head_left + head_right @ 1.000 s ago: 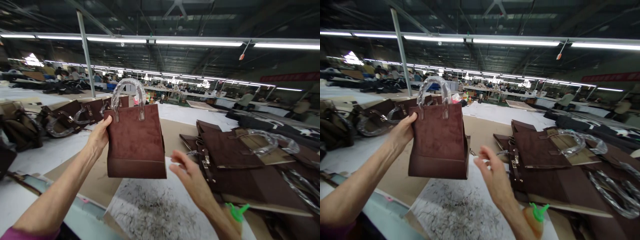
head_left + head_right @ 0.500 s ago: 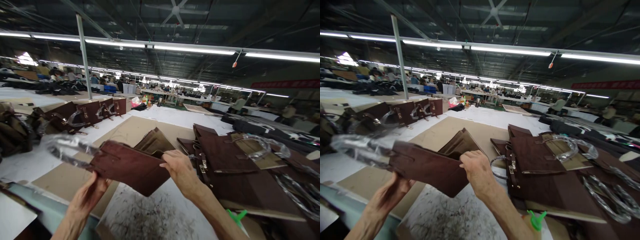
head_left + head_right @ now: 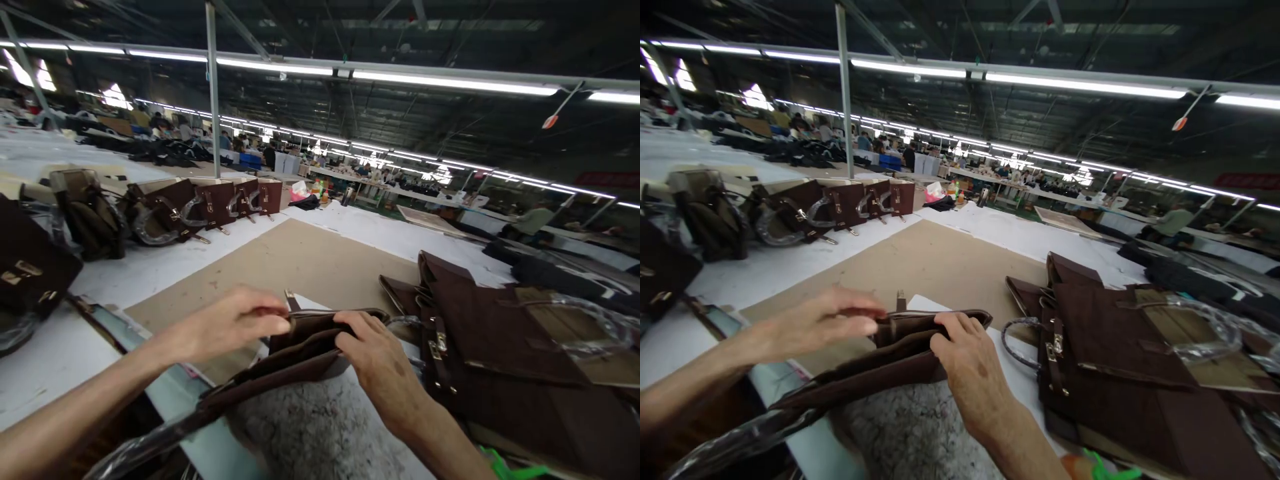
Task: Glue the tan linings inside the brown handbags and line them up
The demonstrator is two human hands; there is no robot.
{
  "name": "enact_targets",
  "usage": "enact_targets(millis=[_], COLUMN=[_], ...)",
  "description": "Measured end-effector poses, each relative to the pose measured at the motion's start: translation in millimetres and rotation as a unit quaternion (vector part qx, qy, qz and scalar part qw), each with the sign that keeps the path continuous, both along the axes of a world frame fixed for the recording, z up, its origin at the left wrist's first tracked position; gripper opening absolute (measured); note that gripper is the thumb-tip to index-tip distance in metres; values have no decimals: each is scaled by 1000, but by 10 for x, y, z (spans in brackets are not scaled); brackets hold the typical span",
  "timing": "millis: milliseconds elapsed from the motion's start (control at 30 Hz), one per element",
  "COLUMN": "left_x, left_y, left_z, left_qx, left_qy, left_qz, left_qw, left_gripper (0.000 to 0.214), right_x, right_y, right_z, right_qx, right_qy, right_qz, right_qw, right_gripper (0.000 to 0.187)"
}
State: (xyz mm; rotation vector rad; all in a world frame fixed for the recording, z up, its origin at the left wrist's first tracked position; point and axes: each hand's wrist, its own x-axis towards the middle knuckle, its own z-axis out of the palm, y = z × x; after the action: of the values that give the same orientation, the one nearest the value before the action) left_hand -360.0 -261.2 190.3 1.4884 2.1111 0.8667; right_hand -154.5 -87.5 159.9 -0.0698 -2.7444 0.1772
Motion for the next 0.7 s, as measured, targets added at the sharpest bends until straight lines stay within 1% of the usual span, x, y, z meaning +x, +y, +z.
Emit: enact_targets(millis=[33,67,100,167,233,333,400,467,533,600,667,700], left_x=[108,197,265,351,388,401,412,429,406,266,-35,-236], left_y=[158,289,391,518,588,691,782,867,904,847,674,550], left_z=[112,184,223,231,194,129,86,40,0,-26,-43,-54], left_qx=[-29,-38,-49,-57,-63,-98,-146,-180,-196,-201,-168,-140], left_qy=[46,97,137,196,226,227,178,125,110,140,165,155], left_qz=[-27,-30,-39,-55,-78,-109,-137,-146,-135,-103,-5,73], left_qw=[998,994,989,977,969,963,963,965,965,964,972,975], left_gripper=[38,38,40,44,41,24,20,15,9,6,6,13], right_x=[9,23,41,75,91,69,38,19,34,91,178,224], right_y=[3,7,13,24,28,15,3,1,23,72,134,163], right_z=[13,23,29,31,23,3,-9,-13,-6,10,25,28], right_qx=[-3,-5,-6,-4,3,6,2,6,16,28,37,45], right_qy=[0,1,5,17,24,23,21,22,22,13,-9,-19], right_qz=[-5,-13,-20,-32,-35,-44,-58,-63,-62,-68,-81,-85], right_qw=[1000,1000,1000,999,999,999,998,998,998,997,996,995], right_gripper=[24,23,22,20,20,19,18,19,19,17,17,19])
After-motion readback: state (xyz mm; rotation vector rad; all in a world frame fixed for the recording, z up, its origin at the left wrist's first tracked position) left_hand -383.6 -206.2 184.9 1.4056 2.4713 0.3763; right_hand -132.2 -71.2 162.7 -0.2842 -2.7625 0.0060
